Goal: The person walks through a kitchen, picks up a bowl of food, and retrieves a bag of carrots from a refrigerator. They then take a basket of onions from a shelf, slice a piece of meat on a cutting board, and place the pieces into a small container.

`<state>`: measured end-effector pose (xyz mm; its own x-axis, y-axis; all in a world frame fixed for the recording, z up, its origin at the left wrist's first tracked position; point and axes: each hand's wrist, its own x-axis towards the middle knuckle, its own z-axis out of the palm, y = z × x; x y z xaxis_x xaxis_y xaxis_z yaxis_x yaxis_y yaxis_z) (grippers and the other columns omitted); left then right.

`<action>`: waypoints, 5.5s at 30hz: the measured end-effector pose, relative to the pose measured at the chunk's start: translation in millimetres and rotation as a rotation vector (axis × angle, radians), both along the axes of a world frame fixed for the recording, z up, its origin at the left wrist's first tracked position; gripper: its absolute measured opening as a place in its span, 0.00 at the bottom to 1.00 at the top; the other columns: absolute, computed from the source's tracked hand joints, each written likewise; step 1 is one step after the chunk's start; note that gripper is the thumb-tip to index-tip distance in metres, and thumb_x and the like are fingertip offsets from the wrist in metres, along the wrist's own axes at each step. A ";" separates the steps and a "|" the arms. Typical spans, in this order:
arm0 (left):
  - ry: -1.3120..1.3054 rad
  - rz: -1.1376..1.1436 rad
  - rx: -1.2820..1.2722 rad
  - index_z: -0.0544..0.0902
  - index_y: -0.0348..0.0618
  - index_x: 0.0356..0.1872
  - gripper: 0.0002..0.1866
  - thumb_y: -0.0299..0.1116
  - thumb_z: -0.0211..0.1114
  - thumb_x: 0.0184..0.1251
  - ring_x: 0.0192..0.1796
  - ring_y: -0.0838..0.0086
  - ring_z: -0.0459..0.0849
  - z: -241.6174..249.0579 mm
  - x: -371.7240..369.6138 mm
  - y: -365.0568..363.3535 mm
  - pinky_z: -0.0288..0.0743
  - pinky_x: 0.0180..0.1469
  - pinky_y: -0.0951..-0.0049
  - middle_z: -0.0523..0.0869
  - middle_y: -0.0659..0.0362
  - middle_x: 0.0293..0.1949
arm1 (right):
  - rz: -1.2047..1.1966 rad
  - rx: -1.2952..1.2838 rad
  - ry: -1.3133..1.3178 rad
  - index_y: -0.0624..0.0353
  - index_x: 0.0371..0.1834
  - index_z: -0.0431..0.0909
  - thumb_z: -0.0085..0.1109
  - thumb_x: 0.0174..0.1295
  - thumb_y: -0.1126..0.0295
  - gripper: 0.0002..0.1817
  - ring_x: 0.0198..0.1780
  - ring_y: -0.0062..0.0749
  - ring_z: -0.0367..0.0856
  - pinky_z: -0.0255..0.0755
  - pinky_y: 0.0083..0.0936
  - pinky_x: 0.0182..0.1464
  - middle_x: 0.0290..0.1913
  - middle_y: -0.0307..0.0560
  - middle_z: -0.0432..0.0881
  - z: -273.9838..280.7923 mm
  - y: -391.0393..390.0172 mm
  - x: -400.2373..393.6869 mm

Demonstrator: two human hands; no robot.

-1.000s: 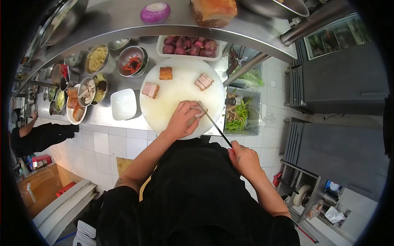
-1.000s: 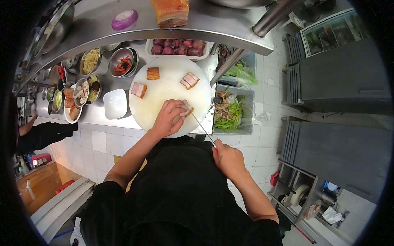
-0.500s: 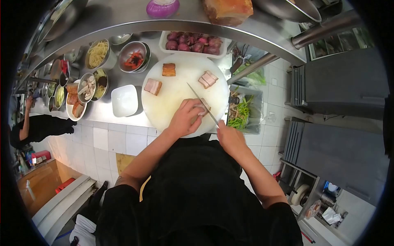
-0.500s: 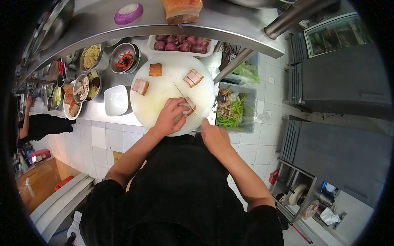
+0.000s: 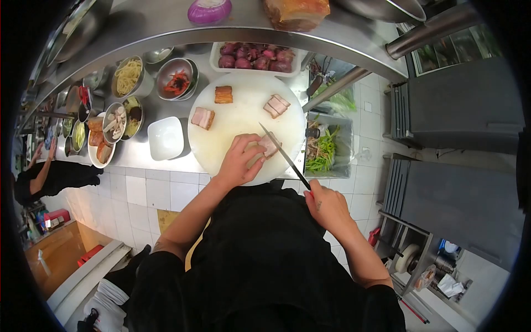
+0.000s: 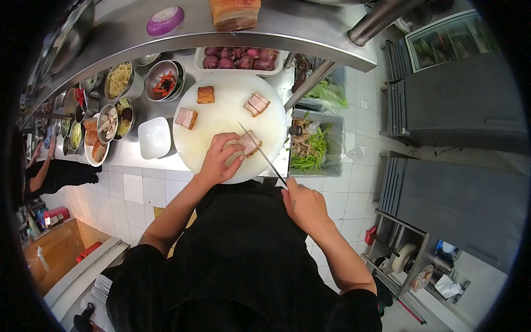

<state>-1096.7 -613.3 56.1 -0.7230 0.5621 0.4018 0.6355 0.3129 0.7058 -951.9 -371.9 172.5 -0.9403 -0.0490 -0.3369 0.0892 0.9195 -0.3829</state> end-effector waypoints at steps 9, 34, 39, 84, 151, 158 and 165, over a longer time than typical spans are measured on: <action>-0.018 -0.056 -0.016 0.85 0.43 0.44 0.12 0.25 0.72 0.58 0.58 0.52 0.78 -5.1 -4.8 6.4 0.75 0.60 0.57 0.81 0.51 0.56 | 0.002 0.039 -0.077 0.59 0.45 0.69 0.55 0.75 0.64 0.11 0.31 0.62 0.85 0.79 0.54 0.34 0.31 0.59 0.86 4.1 0.9 28.6; -0.026 0.017 0.039 0.87 0.46 0.46 0.13 0.25 0.74 0.59 0.59 0.54 0.79 -4.0 -2.4 0.0 0.76 0.59 0.58 0.81 0.52 0.56 | -0.057 -0.121 0.093 0.62 0.46 0.69 0.57 0.73 0.66 0.10 0.32 0.62 0.85 0.77 0.55 0.35 0.26 0.61 0.84 -31.8 -33.2 -58.1; -0.038 0.037 0.011 0.86 0.46 0.47 0.14 0.25 0.74 0.59 0.58 0.53 0.80 -0.6 -2.3 -14.5 0.77 0.59 0.58 0.81 0.52 0.56 | -0.064 -0.081 0.039 0.61 0.45 0.70 0.58 0.73 0.67 0.10 0.32 0.63 0.85 0.77 0.54 0.34 0.30 0.62 0.85 0.8 -20.1 -15.4; 0.033 -0.330 -0.253 0.74 0.44 0.68 0.38 0.15 0.68 0.50 0.64 0.52 0.77 29.6 -36.2 15.7 0.73 0.68 0.57 0.80 0.51 0.59 | -0.340 -0.258 0.025 0.62 0.41 0.69 0.61 0.74 0.65 0.13 0.33 0.64 0.84 0.76 0.51 0.36 0.29 0.62 0.85 -10.6 26.5 20.7; -0.138 0.289 -0.169 0.81 0.40 0.46 0.15 0.24 0.71 0.57 0.58 0.46 0.80 4.0 61.1 -179.4 0.75 0.60 0.55 0.80 0.46 0.52 | -0.151 -0.149 0.030 0.58 0.42 0.73 0.61 0.72 0.63 0.11 0.33 0.61 0.86 0.78 0.53 0.36 0.29 0.57 0.86 -50.1 -55.5 37.1; -0.003 0.219 -0.106 0.78 0.43 0.55 0.23 0.27 0.73 0.56 0.65 0.46 0.75 9.8 -0.5 -96.4 0.70 0.66 0.54 0.77 0.45 0.60 | -0.109 -0.104 0.068 0.59 0.41 0.74 0.61 0.72 0.64 0.10 0.32 0.61 0.85 0.77 0.54 0.36 0.28 0.58 0.85 -59.8 -62.2 22.7; 0.156 0.005 -0.299 0.86 0.48 0.39 0.11 0.30 0.72 0.53 0.67 0.53 0.74 17.7 17.2 -90.3 0.60 0.68 0.51 0.77 0.53 0.66 | -0.168 -0.102 0.052 0.59 0.41 0.74 0.60 0.71 0.63 0.11 0.31 0.62 0.85 0.77 0.54 0.35 0.27 0.59 0.85 -60.7 -62.0 28.5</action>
<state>-1079.5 -703.6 73.8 -0.6692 0.6680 0.3255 0.7262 0.4950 0.4770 -923.4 -433.9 111.8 -0.9543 0.0782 -0.2886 0.2152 0.8496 -0.4815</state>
